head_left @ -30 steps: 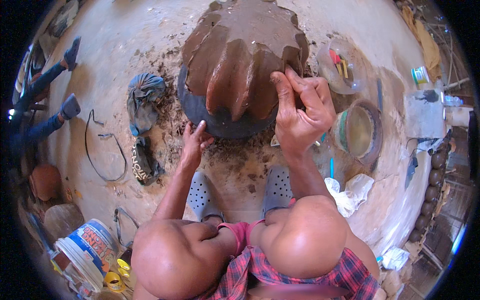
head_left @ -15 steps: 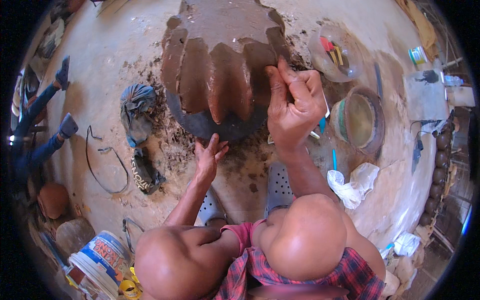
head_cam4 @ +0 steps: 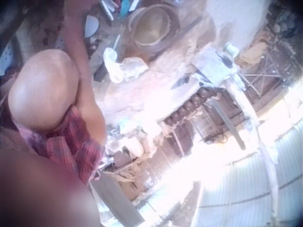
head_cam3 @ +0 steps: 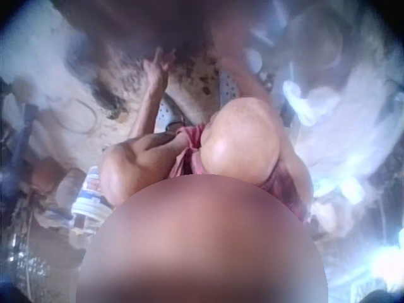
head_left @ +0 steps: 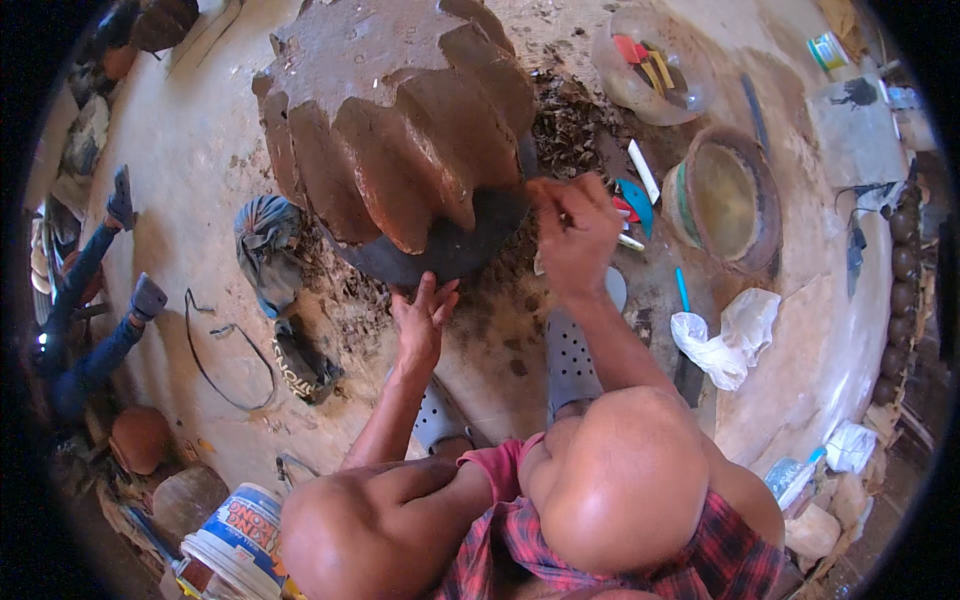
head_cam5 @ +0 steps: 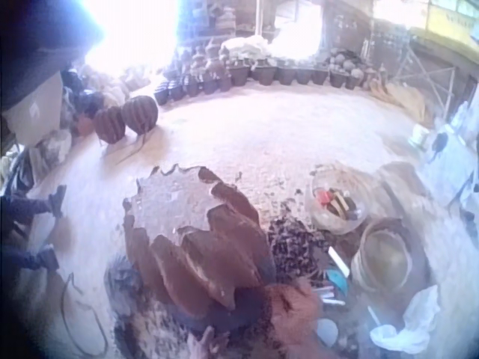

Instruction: The person shapes a large lump of clay on a rotating base using a metal scraper and their hands. They smooth and refine the surface of the clay object while occasionally rotating the base to access different sides.

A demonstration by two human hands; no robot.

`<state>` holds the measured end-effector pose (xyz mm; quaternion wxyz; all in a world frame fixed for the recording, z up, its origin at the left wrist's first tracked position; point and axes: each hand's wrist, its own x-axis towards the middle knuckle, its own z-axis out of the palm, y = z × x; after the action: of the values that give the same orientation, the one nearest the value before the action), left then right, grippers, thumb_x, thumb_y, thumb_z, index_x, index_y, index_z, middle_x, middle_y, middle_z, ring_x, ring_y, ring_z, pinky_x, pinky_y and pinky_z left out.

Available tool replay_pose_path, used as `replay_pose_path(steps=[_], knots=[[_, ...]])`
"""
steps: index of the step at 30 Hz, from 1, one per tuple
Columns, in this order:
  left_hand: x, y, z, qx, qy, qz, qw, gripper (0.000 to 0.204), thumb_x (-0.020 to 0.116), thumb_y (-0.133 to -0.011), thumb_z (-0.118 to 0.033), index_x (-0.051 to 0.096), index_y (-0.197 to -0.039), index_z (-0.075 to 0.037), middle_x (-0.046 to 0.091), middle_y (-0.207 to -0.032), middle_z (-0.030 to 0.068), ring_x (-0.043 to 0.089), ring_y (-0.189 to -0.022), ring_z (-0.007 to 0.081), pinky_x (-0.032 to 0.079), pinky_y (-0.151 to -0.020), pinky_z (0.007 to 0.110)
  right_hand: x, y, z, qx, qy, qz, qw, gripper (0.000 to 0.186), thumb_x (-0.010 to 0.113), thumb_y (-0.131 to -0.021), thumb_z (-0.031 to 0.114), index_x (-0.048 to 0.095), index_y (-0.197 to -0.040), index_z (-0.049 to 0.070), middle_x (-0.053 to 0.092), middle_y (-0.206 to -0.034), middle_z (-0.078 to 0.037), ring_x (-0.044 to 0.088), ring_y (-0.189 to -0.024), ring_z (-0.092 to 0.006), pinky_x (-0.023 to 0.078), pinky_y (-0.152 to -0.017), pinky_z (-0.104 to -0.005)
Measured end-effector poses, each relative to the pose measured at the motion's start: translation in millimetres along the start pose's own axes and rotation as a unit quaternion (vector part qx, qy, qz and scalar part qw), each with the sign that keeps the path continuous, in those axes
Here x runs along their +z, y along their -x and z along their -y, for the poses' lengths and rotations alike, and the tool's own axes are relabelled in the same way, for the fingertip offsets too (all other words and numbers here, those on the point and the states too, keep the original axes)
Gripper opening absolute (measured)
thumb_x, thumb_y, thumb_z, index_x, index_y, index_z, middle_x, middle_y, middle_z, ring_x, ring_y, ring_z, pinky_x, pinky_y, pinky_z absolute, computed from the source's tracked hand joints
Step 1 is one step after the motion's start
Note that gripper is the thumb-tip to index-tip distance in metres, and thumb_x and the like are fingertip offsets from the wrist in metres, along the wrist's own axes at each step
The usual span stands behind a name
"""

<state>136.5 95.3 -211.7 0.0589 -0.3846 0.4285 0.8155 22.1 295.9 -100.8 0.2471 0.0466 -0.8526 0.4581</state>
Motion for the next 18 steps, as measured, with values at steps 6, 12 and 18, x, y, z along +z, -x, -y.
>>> replay_pose_path(steps=[6, 12, 18], knots=[[-1.2, 2.3, 0.4, 0.007, -0.002, 0.002, 1.0, 0.058, 0.07, -0.106, -0.02, 0.033, -0.15, -0.013, 0.059, -0.141, 0.015, 0.074, -0.116, 0.0343, 0.066, -0.083, 0.037, -25.1, -97.9, 55.5, -0.07, -0.116, 0.089, 0.987, 0.018, 0.09, -0.087, 0.018, 0.079, -0.082, 0.004, 0.064, -0.07, 0.0, 0.055, -0.064, -0.0046, 0.04, -0.056, -0.0268], [-5.3, -2.5, 3.8, 0.014, 0.001, 0.008, 1.0, 0.059, 0.069, -0.107, -0.019, 0.032, -0.152, -0.013, 0.061, -0.136, 0.0136, 0.075, -0.114, 0.0346, 0.067, -0.079, 0.036, -33.7, -158.9, 83.0, 0.091, -0.158, 0.401, 0.898, 0.054, 0.089, -0.09, 0.033, 0.06, -0.056, 0.003, 0.038, -0.052, 0.008, 0.032, -0.051, -0.0029, 0.022, -0.047, -0.0319], [-5.7, -1.2, 2.6, 0.017, -0.011, 0.007, 1.0, 0.057, 0.069, -0.107, -0.018, 0.034, -0.152, -0.015, 0.061, -0.139, 0.0123, 0.074, -0.116, 0.0347, 0.066, -0.082, 0.037, -30.5, -130.7, 39.9, -0.012, -0.162, 0.409, 0.898, 0.026, 0.083, -0.092, 0.036, 0.087, -0.093, 0.01, 0.068, -0.062, -0.008, 0.056, -0.055, -0.0077, 0.045, -0.053, -0.0322]])
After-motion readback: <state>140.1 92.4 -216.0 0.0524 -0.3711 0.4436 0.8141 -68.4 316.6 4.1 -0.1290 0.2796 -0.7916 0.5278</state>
